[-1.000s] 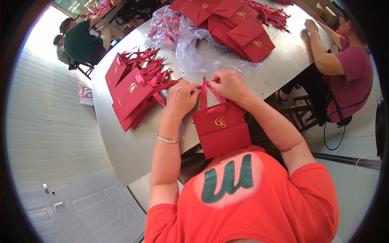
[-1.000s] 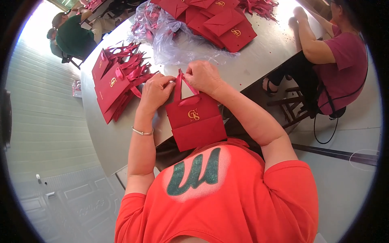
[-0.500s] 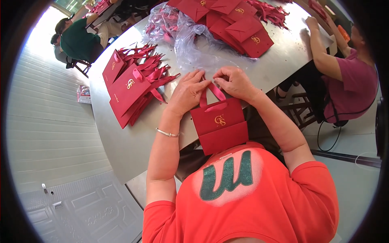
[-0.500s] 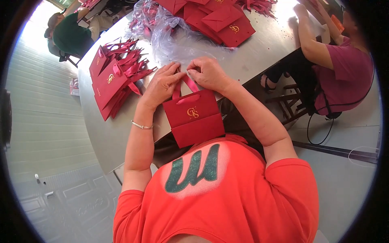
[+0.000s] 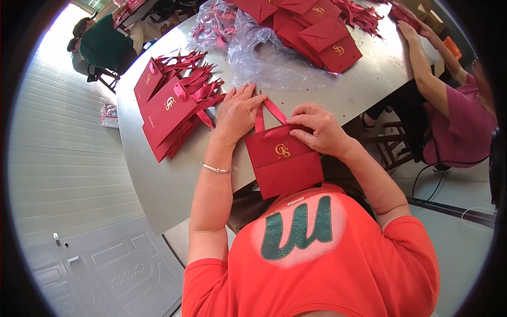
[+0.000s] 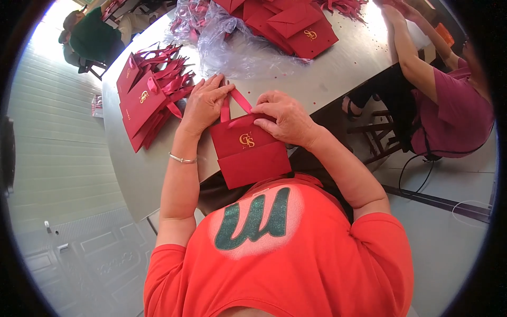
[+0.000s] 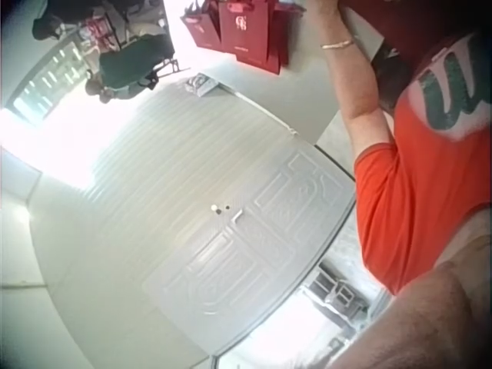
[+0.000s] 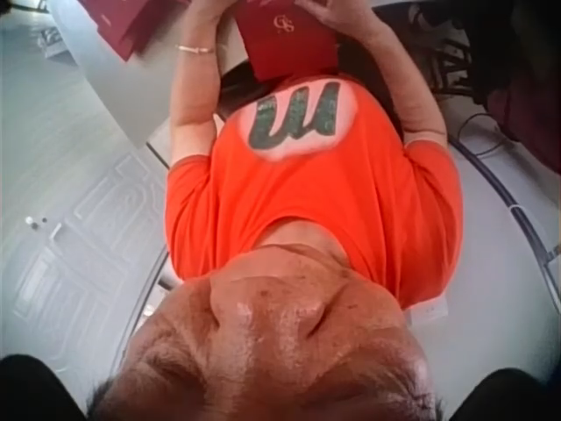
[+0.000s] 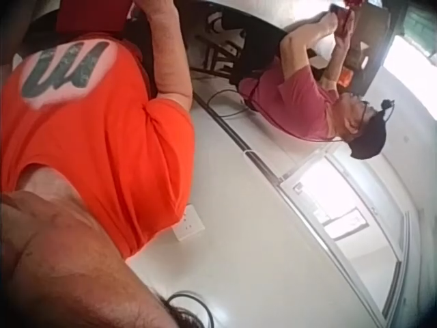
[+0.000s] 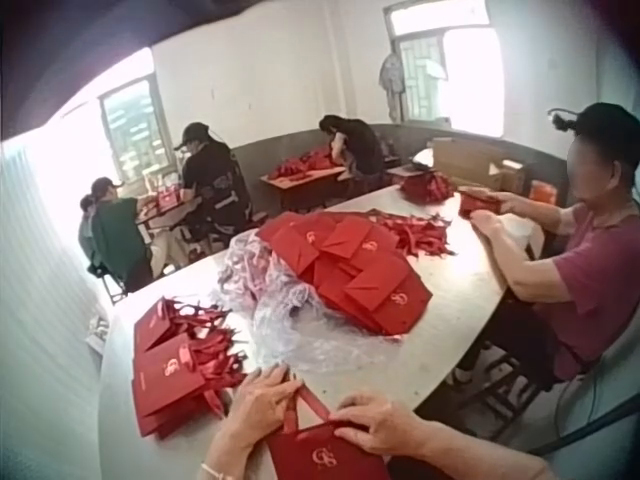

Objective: The person assembles gift bags by folding the bags and threading ribbon handles through their slots by hand.

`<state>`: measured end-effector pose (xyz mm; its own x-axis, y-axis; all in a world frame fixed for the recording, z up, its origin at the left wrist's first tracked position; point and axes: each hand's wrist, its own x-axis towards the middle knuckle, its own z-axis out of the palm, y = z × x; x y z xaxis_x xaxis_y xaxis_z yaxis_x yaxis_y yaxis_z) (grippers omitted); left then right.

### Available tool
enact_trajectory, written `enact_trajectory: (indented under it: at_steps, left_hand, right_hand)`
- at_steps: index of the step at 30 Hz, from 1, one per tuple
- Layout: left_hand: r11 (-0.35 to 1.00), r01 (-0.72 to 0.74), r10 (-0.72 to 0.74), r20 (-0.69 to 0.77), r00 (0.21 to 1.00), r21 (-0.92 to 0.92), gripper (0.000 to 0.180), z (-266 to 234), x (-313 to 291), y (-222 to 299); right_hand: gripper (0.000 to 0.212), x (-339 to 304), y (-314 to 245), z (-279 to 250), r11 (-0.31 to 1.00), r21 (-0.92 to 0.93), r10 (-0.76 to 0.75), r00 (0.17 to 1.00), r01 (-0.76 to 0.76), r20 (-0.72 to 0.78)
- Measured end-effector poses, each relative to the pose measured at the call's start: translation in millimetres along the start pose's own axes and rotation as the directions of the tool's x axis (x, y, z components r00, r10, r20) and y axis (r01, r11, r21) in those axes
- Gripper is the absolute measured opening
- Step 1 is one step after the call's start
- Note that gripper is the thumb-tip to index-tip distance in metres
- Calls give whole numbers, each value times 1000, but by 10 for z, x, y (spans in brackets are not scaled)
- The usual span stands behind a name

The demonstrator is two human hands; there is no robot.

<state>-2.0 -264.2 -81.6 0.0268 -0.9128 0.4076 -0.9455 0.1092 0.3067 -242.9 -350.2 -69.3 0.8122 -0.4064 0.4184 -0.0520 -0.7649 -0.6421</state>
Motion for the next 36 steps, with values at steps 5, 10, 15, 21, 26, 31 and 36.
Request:
enact_trajectory:
  at_steps: [5,10,15,21,26,31,36]
  left_hand:
    - [999,30,-30,-15,999,23,27,35,18,-50]
    - [1000,8,-8,-90,996,4,22,79,27,-106]
    - [1000,22,-22,-90,996,2,21,63,7,-116]
    - [998,65,-65,-21,998,-7,25,46,34,-73]
    - [999,34,-37,-82,996,-34,22,107,-14,-137]
    - [977,95,-106,-46,993,-189,24,109,-17,-199]
    - [960,138,-140,9,990,-244,26,70,-3,-206]
  right_hand:
    - [35,-20,57,6,999,21,-40,999,40,30]
    - [45,-246,-183,-51,999,-36,15,975,-24,-222]
    - [41,-876,-298,-45,852,301,496,845,-428,-202]
    - [33,-993,-481,117,85,681,709,524,-727,471]
    - [22,-921,-442,44,44,765,721,551,-642,421]
    - [15,-939,-259,-87,108,814,744,590,-571,315]
    - [14,-969,-194,-83,77,847,767,574,-526,287]
